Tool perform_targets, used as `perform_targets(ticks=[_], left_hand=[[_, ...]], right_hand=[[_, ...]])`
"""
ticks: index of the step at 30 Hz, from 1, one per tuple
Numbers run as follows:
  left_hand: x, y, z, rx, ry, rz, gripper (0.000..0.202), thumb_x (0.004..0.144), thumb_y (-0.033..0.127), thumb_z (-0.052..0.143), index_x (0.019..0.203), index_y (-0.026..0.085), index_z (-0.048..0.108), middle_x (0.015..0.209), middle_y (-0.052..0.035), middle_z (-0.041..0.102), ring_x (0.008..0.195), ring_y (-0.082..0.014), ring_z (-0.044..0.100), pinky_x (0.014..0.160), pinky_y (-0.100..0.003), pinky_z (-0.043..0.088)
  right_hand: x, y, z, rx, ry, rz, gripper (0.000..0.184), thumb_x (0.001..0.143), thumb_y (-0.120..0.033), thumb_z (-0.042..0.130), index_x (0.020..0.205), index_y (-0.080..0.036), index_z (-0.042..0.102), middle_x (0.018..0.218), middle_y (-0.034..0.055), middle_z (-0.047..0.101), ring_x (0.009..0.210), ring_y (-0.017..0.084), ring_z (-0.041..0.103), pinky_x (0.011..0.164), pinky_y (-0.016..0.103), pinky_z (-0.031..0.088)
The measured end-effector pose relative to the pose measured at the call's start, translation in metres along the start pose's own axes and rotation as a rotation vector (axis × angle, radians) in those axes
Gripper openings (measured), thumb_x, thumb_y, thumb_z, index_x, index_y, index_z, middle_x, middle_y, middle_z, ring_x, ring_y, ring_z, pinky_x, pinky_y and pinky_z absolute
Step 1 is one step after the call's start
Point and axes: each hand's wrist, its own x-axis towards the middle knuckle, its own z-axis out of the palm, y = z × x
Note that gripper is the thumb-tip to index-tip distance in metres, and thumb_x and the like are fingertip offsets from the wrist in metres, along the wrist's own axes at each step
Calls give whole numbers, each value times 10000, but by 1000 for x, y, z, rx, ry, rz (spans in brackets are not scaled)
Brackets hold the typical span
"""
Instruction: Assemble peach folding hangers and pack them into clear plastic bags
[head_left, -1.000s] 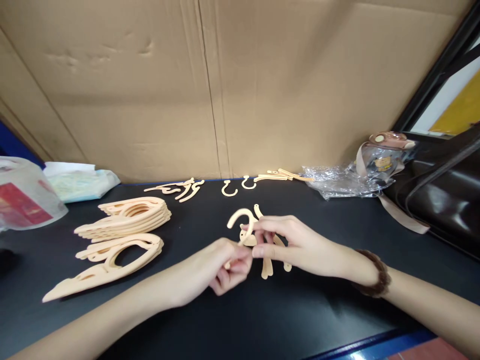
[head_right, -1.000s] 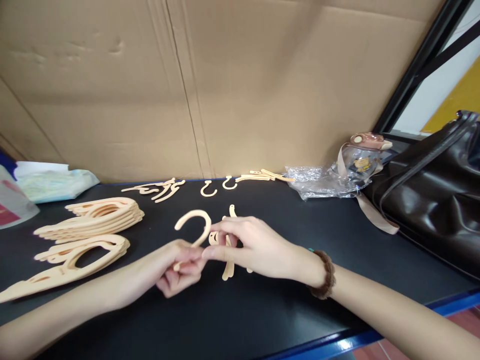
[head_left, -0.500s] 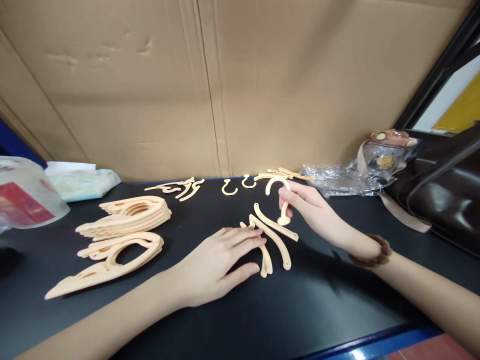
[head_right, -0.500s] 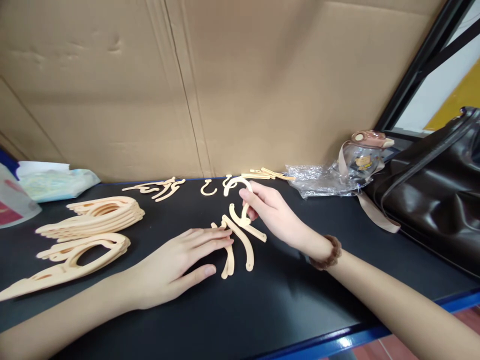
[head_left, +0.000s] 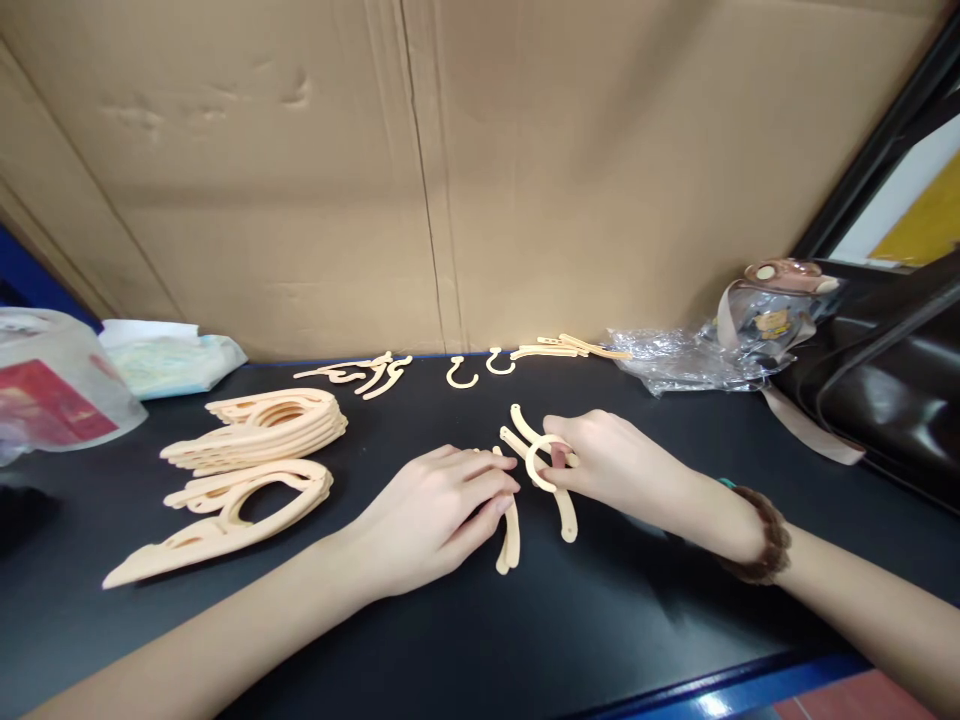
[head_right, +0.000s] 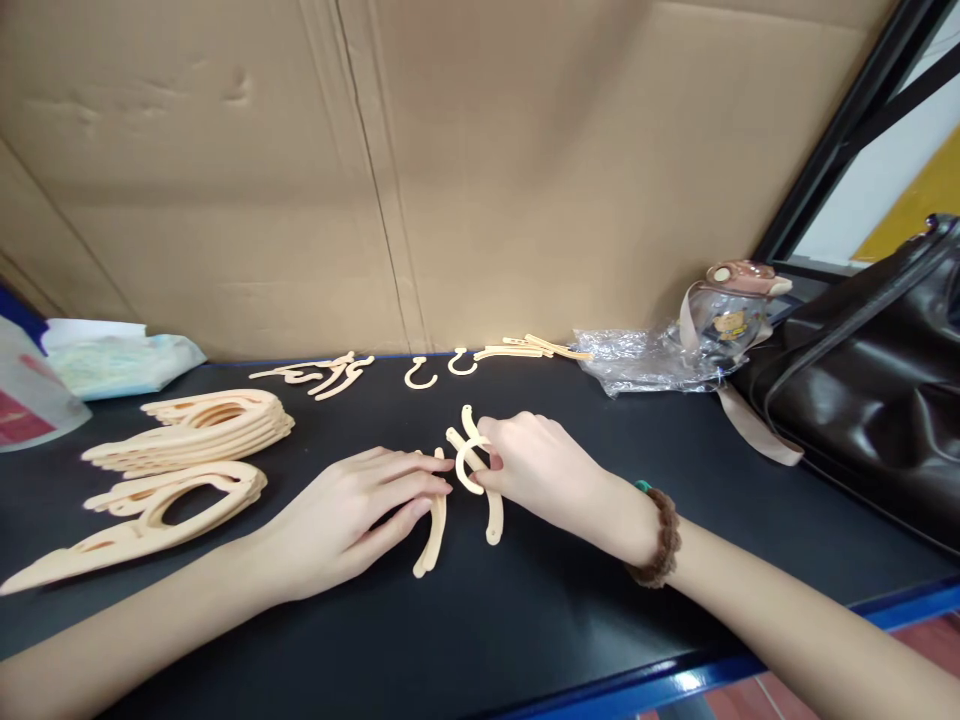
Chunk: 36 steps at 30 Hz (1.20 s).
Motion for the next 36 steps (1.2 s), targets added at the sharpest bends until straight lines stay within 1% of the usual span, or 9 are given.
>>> perform_targets(ticks=[3,6,8,12,19,25,29,32,36], left_hand=[[0,1,0,-66,147,-91,221,971,222,392,1054,210,596,1136,-15,649,1001,-163,597,882,-335,426],[0,0,-1,-89,307,-209,185,961,213,414,1088,217,550,1136,-16,614,1030,-160,561,896,-336,419],[0,-3,0,-66,346,-247,214,955,200,421,1142,222,522,1168,-22,588,1090,-163,529,930,-343,408],[1,-9,5,-22,286,-225,221,944,176,435,1133,237,531,1210,-11,569,1121,-162,509,971,-360,387],[1,-10,7,-13,281,-206,199,948,182,434,1108,213,549,1185,-22,584,1098,-160,523,962,-346,401],[4,-6,6,155,186,-11,310,947,270,490,1244,188,522,1290,-64,585,1236,-212,478,984,-376,377],[5,-5,9,151,92,68,293,973,273,439,1244,244,546,1264,-36,625,1217,-203,519,1040,-416,314],[9,-4,10,52,45,32,253,978,301,429,1164,268,598,1229,-5,649,1155,-175,563,1042,-405,300],[16,1,10,-25,40,-6,185,919,346,545,1037,227,623,1141,-17,681,1075,-177,598,1020,-397,323]], right_hand=[[0,0,-3,45,7,19,220,794,-208,520,618,-195,389,544,-55,495,480,78,341,466,232,220],[1,1,-9,132,90,30,166,743,-158,528,617,-188,425,579,-58,513,518,75,366,487,222,242],[2,2,-11,165,139,26,146,736,-156,533,624,-187,444,593,-61,519,530,73,376,495,216,252],[1,-1,-8,85,80,17,184,752,-211,560,612,-190,443,564,-62,508,499,76,357,483,221,241],[-3,-1,-2,3,13,-52,153,751,-128,548,645,-193,460,598,-56,547,499,74,375,485,219,224],[-6,-10,-8,88,90,-124,200,804,-144,545,675,-199,402,569,-84,488,492,68,350,495,204,237],[-6,-14,-8,204,134,-41,247,905,-284,482,714,-215,340,572,-86,457,491,81,354,488,211,243],[-3,-10,-10,260,138,9,241,957,-328,394,746,-218,361,614,-70,500,519,94,420,507,223,269],[0,-2,-10,302,147,43,281,978,-319,345,730,-206,416,605,-61,510,522,96,468,533,232,307]])
